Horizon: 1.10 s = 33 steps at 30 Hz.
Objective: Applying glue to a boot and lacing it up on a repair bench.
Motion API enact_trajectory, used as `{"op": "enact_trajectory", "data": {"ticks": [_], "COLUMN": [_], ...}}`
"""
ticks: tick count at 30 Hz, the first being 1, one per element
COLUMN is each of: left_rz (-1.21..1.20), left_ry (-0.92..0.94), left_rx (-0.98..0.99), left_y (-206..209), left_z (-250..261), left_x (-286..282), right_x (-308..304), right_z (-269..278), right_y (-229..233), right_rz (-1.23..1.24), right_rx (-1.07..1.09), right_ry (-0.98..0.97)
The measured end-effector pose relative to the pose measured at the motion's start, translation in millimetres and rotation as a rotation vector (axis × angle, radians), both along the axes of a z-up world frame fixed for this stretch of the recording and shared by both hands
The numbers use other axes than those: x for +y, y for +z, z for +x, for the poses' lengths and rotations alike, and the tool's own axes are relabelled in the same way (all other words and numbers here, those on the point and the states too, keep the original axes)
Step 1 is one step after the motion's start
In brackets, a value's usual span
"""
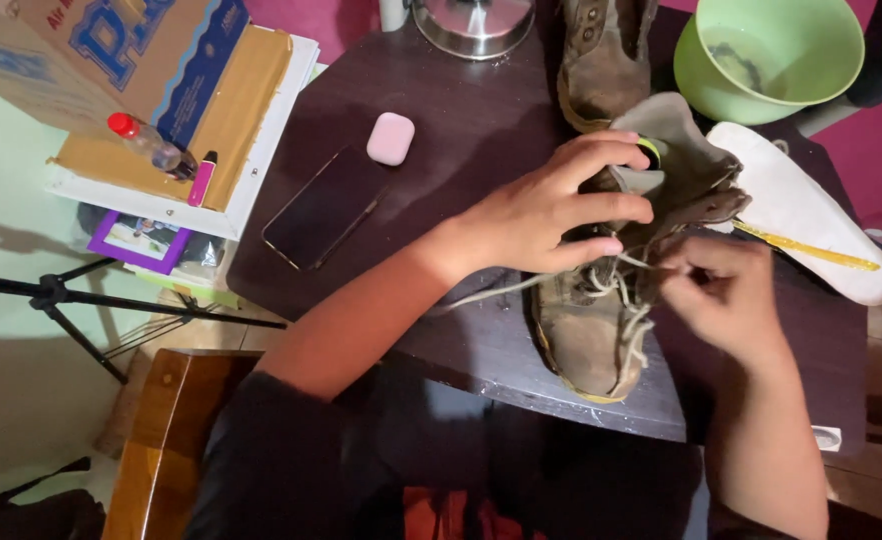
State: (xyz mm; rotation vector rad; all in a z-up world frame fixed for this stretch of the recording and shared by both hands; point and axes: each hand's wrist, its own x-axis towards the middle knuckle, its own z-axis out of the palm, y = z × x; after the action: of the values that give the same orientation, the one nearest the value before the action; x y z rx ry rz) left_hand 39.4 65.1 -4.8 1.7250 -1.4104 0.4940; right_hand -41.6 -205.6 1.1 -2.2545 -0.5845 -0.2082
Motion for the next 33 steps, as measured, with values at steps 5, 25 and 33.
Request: {"op": "enact_trajectory", "data": {"ticks": [5,25,33], "left_rz": [-0.007,0.016,0.026], "left_ry": [0.01,-0.058,-0.037], "left_rx": [0.137,0.115,0.081], "left_y": [-4,-9,-10], "left_z": [1,-6,-9], "left_x": [10,5,-1], "right_x": [-71,36,27], "right_z": [9,-6,-10], "right_y": [2,-15,-13], "right_rz": [-0.323,-0.356,-0.496], "right_rx": [0.357,-0.282,-0.399], "right_ry": [0.029,-0.112,-0.196]}}
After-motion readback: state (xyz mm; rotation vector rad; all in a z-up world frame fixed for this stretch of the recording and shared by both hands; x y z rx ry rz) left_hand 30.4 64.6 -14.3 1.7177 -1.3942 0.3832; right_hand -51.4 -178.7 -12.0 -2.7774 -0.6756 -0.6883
